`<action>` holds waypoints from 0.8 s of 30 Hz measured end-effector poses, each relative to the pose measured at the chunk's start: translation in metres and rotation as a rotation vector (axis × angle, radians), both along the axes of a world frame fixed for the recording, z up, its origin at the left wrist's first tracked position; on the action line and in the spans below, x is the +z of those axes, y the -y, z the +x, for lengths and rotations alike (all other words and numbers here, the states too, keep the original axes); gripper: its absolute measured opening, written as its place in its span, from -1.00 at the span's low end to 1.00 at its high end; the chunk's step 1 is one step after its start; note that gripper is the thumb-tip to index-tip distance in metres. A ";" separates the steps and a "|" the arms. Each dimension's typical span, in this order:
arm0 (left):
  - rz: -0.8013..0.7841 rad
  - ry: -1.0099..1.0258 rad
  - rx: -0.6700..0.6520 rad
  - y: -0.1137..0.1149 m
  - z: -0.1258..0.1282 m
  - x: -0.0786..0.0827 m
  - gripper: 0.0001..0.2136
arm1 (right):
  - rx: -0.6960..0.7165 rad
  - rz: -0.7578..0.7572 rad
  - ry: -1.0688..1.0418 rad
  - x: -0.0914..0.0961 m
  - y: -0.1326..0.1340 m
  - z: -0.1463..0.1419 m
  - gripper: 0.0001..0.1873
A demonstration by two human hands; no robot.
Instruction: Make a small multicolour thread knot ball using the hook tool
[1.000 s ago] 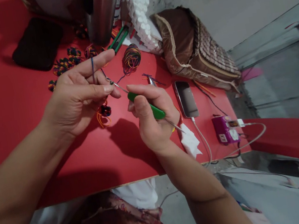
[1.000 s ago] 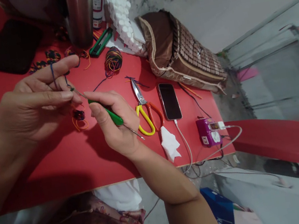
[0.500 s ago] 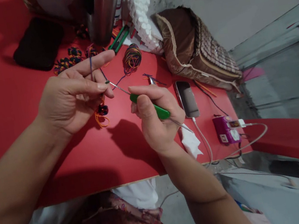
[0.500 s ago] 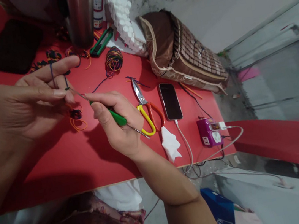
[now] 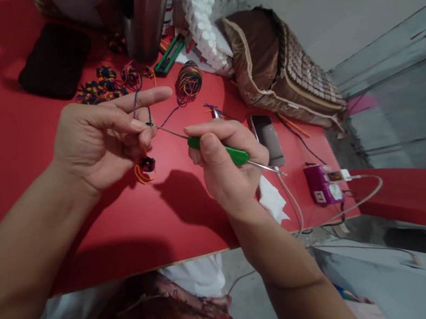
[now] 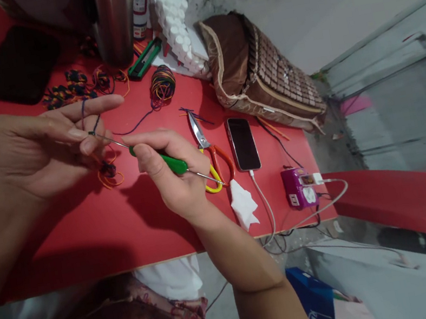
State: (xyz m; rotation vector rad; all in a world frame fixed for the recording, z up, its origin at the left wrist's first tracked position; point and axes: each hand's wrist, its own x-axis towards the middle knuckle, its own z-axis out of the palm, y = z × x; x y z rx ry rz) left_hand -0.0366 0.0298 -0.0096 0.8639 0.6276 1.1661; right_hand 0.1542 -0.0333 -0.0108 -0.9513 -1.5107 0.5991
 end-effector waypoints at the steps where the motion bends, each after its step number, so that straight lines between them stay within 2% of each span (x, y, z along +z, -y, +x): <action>1: -0.058 -0.015 -0.080 0.001 0.000 0.002 -0.66 | 0.013 -0.022 -0.032 -0.001 -0.001 0.000 -0.79; 4: -0.089 -0.005 -0.075 0.005 0.004 0.010 -0.53 | 0.067 -0.035 -0.172 -0.004 -0.004 -0.004 -0.81; 8: -0.001 -0.038 -0.004 0.013 0.012 0.010 -0.45 | 0.077 -0.060 -0.299 -0.008 -0.006 -0.011 -0.85; 14: 0.086 -0.017 0.049 0.018 0.022 0.004 -0.54 | 0.004 -0.051 -0.279 -0.011 -0.005 -0.014 -0.84; 19: 0.071 -0.024 0.074 0.019 0.024 0.007 -0.65 | -0.037 -0.004 -0.169 -0.016 -0.010 -0.010 -0.80; 24: 0.060 -0.063 0.113 0.021 0.024 0.009 -0.61 | -0.052 -0.030 -0.153 -0.016 -0.011 -0.008 -0.75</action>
